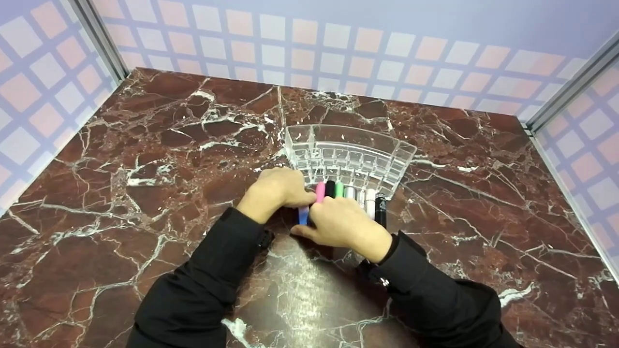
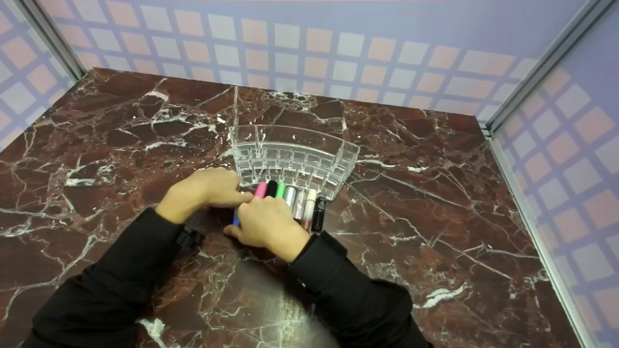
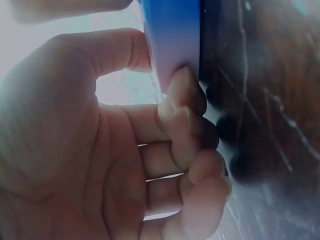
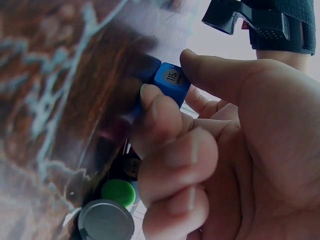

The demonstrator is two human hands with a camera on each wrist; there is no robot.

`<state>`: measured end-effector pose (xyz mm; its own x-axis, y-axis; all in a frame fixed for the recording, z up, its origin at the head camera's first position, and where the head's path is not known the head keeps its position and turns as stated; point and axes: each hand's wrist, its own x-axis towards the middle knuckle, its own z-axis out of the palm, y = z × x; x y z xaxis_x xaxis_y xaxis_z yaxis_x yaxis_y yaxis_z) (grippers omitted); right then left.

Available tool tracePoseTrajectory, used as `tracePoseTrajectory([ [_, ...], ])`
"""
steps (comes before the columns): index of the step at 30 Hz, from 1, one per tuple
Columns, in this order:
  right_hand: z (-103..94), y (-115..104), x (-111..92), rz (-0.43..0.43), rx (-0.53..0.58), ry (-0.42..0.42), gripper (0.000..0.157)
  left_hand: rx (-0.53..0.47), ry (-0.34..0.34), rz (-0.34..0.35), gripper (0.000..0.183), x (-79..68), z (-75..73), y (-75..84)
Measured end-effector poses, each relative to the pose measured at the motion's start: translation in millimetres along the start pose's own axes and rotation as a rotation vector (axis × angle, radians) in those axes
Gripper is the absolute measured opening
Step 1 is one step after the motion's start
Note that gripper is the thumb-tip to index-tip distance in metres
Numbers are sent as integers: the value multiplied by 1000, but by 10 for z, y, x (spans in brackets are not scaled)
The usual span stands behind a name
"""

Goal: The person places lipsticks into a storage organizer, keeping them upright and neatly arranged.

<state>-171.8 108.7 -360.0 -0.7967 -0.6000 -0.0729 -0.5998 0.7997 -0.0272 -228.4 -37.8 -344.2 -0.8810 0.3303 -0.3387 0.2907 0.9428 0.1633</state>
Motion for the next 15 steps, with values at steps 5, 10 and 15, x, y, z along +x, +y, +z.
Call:
tracePoseTrajectory([
  [5,-10,-3,1,-4,4,4,59,8,2,-8,44,6,-6,2],
  [10,-7,2,-5,-21,5,24,59,20,-4,-17,44,13,-13,8],
  [15,0,0,-14,-37,-19,42,58,9,-9,-3,44,-2,-27,2],
])
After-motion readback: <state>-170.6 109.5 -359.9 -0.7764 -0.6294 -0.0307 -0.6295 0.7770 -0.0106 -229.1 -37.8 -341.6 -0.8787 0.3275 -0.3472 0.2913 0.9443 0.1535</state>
